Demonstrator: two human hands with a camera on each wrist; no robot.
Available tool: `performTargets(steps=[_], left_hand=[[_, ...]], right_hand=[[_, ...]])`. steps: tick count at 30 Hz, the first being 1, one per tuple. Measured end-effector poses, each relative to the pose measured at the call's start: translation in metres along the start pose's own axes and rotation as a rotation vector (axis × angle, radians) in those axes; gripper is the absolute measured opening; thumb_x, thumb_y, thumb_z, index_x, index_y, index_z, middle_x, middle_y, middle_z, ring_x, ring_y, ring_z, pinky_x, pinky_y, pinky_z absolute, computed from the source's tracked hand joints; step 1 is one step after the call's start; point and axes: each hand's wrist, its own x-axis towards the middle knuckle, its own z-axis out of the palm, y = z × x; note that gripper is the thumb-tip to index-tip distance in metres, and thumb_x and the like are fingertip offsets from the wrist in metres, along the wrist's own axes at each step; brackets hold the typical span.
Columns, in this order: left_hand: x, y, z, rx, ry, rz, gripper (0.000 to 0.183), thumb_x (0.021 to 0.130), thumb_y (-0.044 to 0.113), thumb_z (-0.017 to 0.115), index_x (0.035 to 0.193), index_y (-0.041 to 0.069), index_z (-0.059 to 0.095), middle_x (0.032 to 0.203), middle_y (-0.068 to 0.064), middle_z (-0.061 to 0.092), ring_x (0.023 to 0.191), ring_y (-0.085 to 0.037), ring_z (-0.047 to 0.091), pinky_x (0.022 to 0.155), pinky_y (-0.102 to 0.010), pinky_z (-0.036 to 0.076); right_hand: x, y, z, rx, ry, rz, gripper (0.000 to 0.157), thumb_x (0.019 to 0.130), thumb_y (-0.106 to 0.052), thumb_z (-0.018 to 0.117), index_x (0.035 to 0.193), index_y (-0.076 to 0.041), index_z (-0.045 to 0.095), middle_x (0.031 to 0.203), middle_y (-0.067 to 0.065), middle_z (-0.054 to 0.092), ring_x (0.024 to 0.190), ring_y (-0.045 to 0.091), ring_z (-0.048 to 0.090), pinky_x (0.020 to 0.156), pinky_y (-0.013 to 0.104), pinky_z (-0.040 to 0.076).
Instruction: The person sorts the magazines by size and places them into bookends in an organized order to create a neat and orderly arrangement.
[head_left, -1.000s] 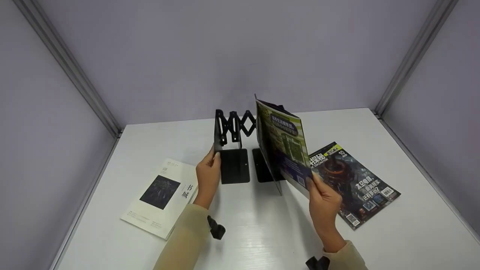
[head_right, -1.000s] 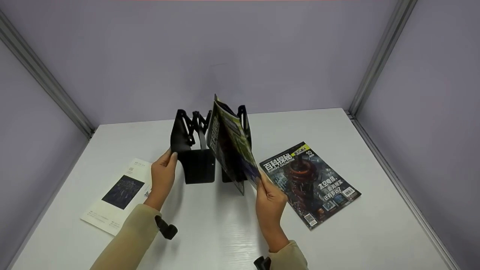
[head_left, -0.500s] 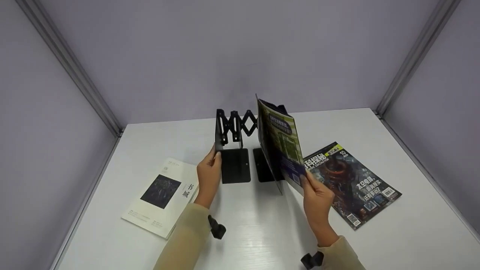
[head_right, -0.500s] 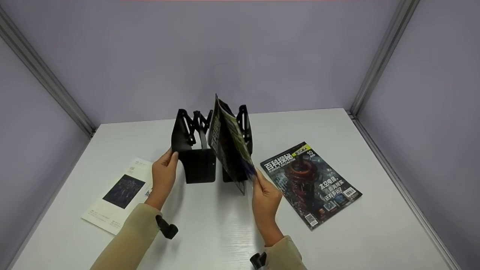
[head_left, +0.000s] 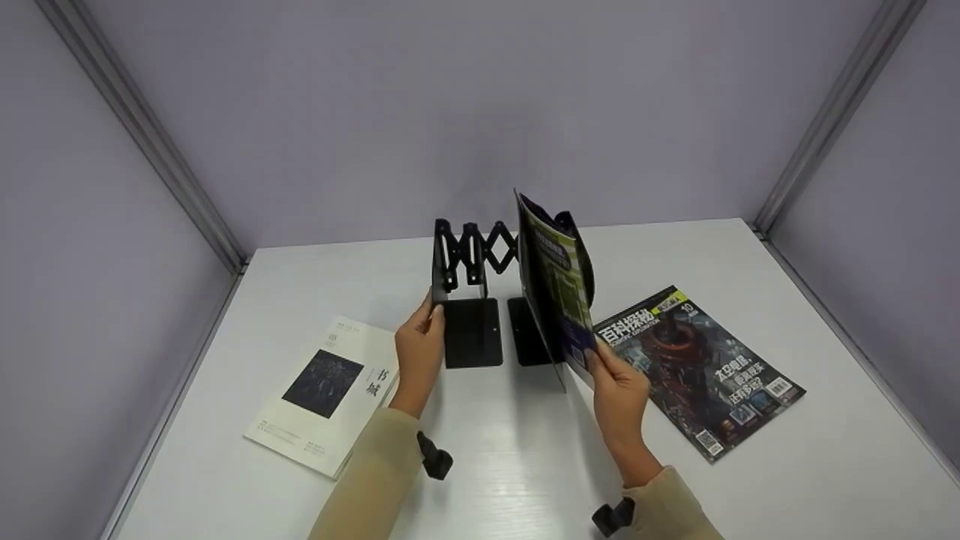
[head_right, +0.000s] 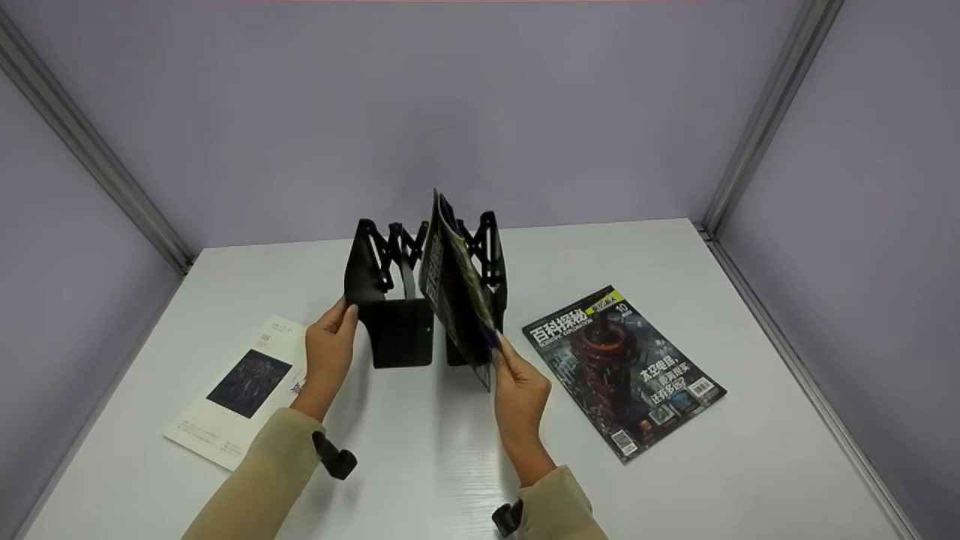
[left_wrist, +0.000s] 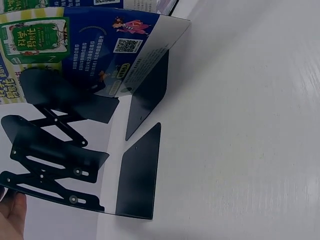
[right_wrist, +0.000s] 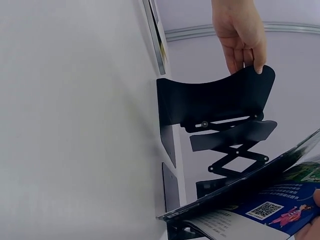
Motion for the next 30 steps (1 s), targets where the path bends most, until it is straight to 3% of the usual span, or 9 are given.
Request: performTargets(steps=[4, 11, 21, 30], left_hand=[[-0.001, 0.000, 0.000, 0.019, 0.006, 0.011, 0.039, 0.100, 0.011, 0.058, 0.138, 0.004, 0.056, 0.140, -0.013, 0.057, 0.130, -0.026, 0.057, 0.103, -0.039, 0.053], [-0.001, 0.001, -0.001, -0.007, -0.002, 0.003, 0.039, 0.101, 0.011, 0.057, 0.139, 0.004, 0.055, 0.141, -0.011, 0.056, 0.132, -0.026, 0.055, 0.106, -0.039, 0.050], [-0.001, 0.000, 0.000, -0.005, 0.004, 0.012, 0.039, 0.100, 0.010, 0.058, 0.138, 0.002, 0.055, 0.141, -0.012, 0.056, 0.132, -0.026, 0.055, 0.104, -0.038, 0.051], [-0.002, -0.002, 0.000, -0.016, -0.008, 0.002, 0.040, 0.101, 0.011, 0.057, 0.140, 0.004, 0.054, 0.143, -0.012, 0.055, 0.132, -0.026, 0.055, 0.104, -0.040, 0.051]], right_hand=[[0.001, 0.004, 0.002, -0.013, -0.004, -0.008, 0.029, 0.091, 0.009, 0.063, 0.120, 0.014, 0.062, 0.123, 0.033, 0.059, 0.103, -0.006, 0.066, 0.085, 0.014, 0.056], [0.004, 0.009, 0.005, 0.011, -0.012, 0.084, 0.032, 0.092, 0.009, 0.062, 0.124, 0.012, 0.062, 0.127, 0.032, 0.059, 0.101, -0.006, 0.067, 0.086, 0.014, 0.056], [0.006, 0.016, 0.009, -0.009, -0.029, 0.123, 0.029, 0.091, 0.007, 0.065, 0.119, 0.010, 0.066, 0.120, 0.025, 0.066, 0.099, -0.006, 0.067, 0.086, 0.015, 0.057], [0.008, 0.023, 0.008, 0.132, -0.066, 0.257, 0.034, 0.093, 0.009, 0.060, 0.127, 0.014, 0.057, 0.128, 0.028, 0.061, 0.099, 0.000, 0.070, 0.088, 0.019, 0.057]])
